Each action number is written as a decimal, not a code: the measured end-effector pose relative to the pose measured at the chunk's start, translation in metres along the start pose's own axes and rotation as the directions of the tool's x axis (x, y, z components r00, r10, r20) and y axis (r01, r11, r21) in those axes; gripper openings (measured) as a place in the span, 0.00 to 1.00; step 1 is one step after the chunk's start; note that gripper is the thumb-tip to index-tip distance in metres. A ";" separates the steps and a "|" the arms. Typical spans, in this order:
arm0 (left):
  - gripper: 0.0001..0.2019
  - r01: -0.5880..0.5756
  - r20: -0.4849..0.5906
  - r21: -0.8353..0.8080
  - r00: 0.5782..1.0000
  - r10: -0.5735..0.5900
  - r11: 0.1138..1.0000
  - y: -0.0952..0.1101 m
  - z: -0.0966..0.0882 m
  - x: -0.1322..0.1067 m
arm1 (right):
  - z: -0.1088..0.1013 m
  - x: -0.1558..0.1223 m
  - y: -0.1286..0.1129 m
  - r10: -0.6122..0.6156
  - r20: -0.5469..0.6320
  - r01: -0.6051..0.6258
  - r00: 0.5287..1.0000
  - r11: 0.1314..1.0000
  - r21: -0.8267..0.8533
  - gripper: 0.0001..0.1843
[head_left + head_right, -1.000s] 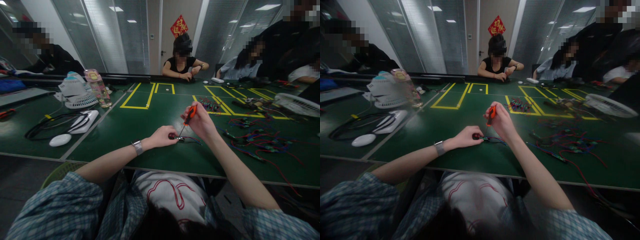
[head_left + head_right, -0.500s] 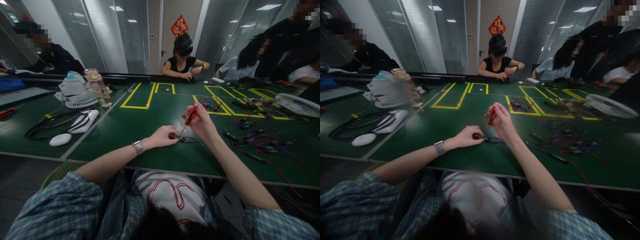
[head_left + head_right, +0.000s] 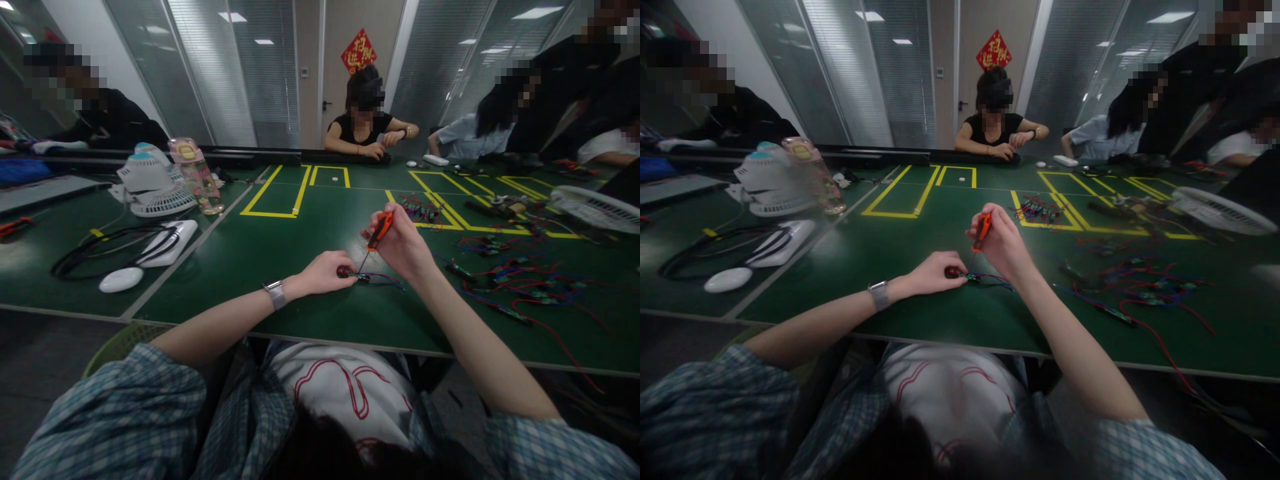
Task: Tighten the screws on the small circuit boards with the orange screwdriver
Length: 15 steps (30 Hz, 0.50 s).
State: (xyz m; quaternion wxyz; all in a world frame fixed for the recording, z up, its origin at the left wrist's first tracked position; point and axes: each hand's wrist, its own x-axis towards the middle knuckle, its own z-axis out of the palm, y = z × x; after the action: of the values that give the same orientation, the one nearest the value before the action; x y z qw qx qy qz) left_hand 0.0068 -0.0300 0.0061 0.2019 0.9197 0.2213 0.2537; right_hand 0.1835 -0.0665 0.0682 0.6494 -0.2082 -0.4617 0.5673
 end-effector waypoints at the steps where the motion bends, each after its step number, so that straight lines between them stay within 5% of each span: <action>1: 0.06 0.002 0.000 0.000 1.000 -0.002 1.000 0.000 0.000 0.000 | 0.001 0.000 0.000 0.008 0.000 -0.008 1.000 1.000 0.005 0.15; 15: 0.06 -0.005 -0.002 -0.005 1.000 0.005 1.000 0.001 -0.001 0.000 | -0.002 0.000 0.001 -0.006 -0.079 0.007 0.997 1.000 0.008 0.16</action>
State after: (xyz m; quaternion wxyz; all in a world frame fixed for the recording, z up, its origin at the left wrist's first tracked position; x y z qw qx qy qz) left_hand 0.0069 -0.0302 0.0071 0.2033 0.9195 0.2184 0.2559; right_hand 0.1849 -0.0661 0.0661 0.6697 -0.2263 -0.4340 0.5585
